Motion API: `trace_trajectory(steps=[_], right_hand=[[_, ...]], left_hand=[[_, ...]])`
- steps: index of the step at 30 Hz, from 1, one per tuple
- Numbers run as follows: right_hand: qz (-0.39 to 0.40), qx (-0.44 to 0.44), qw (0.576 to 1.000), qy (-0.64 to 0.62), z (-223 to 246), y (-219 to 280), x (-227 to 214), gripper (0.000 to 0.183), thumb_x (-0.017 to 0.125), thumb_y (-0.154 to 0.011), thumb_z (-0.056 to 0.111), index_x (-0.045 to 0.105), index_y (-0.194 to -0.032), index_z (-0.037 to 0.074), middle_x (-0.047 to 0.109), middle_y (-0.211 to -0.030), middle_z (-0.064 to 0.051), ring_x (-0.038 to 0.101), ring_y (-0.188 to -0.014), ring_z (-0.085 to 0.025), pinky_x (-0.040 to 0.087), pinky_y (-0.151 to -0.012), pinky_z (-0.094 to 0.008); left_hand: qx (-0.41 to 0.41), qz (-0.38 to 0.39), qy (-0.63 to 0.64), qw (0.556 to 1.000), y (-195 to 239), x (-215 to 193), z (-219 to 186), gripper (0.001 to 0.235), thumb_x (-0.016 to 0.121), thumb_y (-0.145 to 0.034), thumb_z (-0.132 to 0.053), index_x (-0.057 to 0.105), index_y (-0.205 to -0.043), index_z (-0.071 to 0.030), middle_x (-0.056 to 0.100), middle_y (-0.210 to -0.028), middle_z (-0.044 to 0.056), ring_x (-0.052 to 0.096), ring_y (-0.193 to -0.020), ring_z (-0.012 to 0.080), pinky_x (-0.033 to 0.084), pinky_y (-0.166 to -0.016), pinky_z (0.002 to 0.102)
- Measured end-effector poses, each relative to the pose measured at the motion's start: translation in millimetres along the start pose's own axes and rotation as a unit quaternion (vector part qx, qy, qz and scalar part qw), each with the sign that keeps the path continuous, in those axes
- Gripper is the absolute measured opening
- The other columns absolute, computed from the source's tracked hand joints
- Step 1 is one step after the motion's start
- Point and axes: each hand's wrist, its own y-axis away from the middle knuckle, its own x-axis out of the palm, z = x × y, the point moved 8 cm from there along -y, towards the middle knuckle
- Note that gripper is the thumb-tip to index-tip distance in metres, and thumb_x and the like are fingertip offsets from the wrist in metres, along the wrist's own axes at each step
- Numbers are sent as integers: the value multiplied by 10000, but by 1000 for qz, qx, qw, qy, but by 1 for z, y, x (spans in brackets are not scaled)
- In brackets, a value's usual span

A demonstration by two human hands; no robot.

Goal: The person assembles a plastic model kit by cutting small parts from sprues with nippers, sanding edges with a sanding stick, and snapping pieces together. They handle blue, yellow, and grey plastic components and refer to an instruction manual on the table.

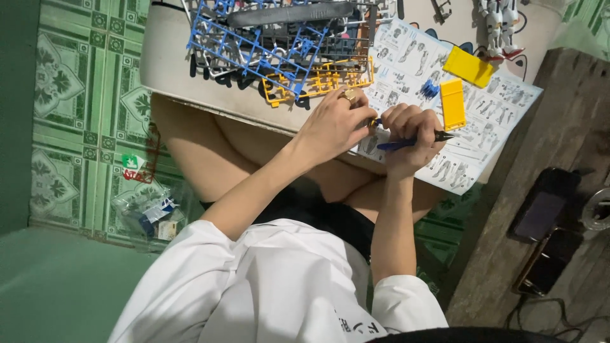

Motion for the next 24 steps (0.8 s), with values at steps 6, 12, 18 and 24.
trace_trajectory(steps=[6,12,18,24], right_hand=[[9,-6,1000,6,-4,0,0,385,326,-975,231,330,-617,89,283,-465,-35,366,-423,-176,375,-476,-300],[20,1,1000,10,-6,-2,5,385,340,-975,250,323,-623,94,277,-470,-25,370,-420,-182,378,-470,-306],[19,6,1000,23,-6,-2,7,402,343,-976,287,316,-616,109,266,-460,-21,352,-406,-164,352,-464,-289],[1,-1,999,32,-7,2,10,410,341,-972,255,324,-594,97,279,-434,-47,362,-388,-188,372,-451,-314]], left_hand=[[-12,-3,4,1000,-1,-2,2,237,742,-744,-142,642,-952,-85,514,-913,56,564,-864,245,458,-776,361],[-22,-9,6,1000,0,-3,5,226,743,-730,-126,658,-936,-86,522,-908,56,568,-865,242,461,-782,352],[-24,-11,11,1000,0,-11,2,161,706,-761,-93,682,-919,-81,520,-893,54,574,-852,233,454,-773,340],[-23,-9,13,1000,-2,-15,1,174,705,-735,-67,683,-908,-63,534,-901,67,581,-859,248,464,-778,344]])
